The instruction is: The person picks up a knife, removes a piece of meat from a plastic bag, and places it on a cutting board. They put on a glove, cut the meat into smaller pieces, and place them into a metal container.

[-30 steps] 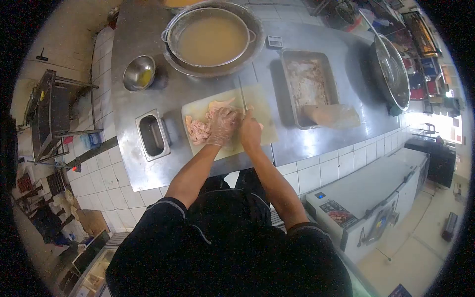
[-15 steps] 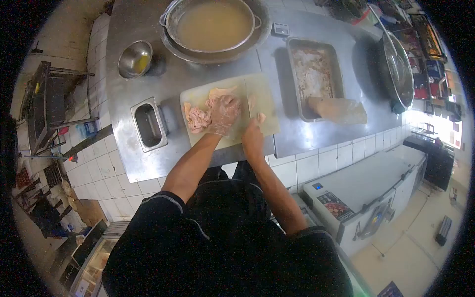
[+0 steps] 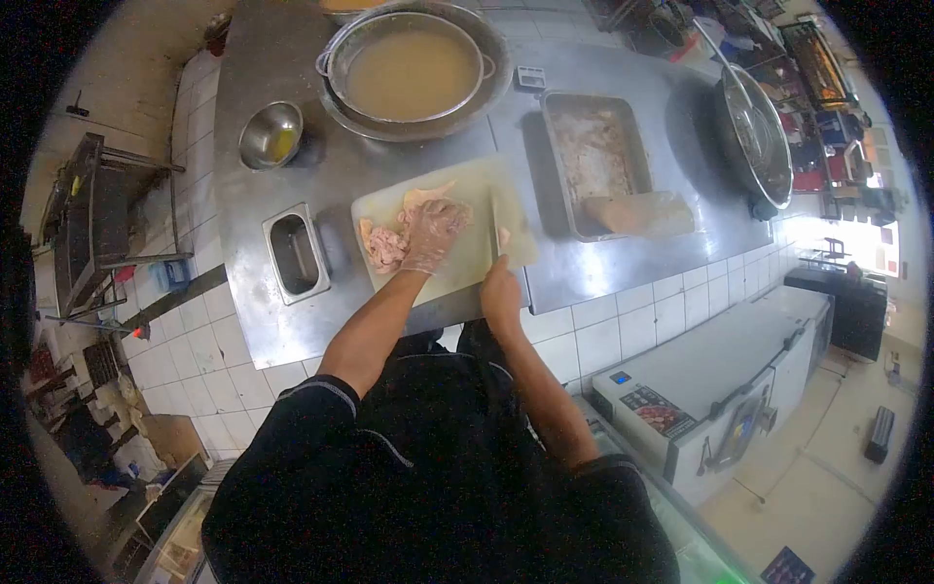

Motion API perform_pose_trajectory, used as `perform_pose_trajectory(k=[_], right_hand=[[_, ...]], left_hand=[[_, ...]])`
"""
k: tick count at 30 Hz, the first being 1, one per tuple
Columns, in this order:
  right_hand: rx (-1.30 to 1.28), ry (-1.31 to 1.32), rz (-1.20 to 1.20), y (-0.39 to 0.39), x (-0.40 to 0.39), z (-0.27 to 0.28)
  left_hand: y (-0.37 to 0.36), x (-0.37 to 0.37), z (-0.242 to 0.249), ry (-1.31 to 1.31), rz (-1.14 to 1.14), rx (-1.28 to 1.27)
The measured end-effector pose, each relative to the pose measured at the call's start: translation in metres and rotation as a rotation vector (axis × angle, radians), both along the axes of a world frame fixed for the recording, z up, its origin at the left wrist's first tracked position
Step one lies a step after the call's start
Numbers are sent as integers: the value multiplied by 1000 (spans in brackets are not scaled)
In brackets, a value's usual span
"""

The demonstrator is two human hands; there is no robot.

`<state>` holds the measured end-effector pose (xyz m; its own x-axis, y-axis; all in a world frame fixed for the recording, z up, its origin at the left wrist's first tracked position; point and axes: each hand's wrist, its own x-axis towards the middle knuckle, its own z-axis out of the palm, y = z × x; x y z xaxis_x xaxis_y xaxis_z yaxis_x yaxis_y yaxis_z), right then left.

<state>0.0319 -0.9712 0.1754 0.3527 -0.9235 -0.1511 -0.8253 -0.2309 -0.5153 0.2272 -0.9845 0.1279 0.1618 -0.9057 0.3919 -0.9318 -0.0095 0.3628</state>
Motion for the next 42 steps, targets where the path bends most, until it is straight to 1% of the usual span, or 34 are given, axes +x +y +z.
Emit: perform_pose_trajectory(k=[2, 5, 8, 11, 13, 15, 17, 20, 23, 26, 27, 29, 32, 35, 37, 39, 41, 42], right_hand=[[5, -22, -39, -14, 5, 4], [15, -65, -63, -24, 6, 16], [31, -121, -117, -24, 1, 34], [42, -204, -177, -19, -10, 55], [43, -249, -197, -15, -23, 60], [37, -277, -206, -13, -36, 61], [51, -292, -220, -13, -45, 64], [87, -284, -227, -16, -66, 75], [138, -281, -233, -29, -78, 86], [148, -300, -197, -37, -94, 79], [141, -314, -163, -43, -97, 75], [109, -332, -119, -51, -102, 76], [144, -311, -55, -62, -99, 83], [161, -264, -21, -69, -95, 88], [154, -263, 2, -71, -92, 85], [143, -292, 32, -70, -87, 74], [127, -266, 67, -66, -77, 78], [117, -255, 83, -63, -70, 81]], left_hand=[[0, -2, 13, 41, 4, -126], [-3, -1, 1, 432, 2, -32], [10, -2, 50, 791, 16, 81], [9, -12, 54, 340, -28, 233], [7, -36, 60, 329, -107, 60], [-7, -53, 63, 256, -138, 30], [-31, -62, 45, 124, -125, 137], [-56, -53, 7, 61, -281, 279], [-53, -52, 8, 96, -305, 325], [-53, -55, -24, 112, -306, 192], [-54, -57, -11, 186, -290, 273], [-44, -64, 31, 344, -196, 439], [-35, -60, 44, 310, -155, 411], [1, -46, 64, 682, 129, 88], [35, -17, 109, 768, 330, 60], [74, 26, 124, 619, 493, -81], [100, 55, 172, 327, 576, -335], [113, 74, 174, 128, 653, -303]])
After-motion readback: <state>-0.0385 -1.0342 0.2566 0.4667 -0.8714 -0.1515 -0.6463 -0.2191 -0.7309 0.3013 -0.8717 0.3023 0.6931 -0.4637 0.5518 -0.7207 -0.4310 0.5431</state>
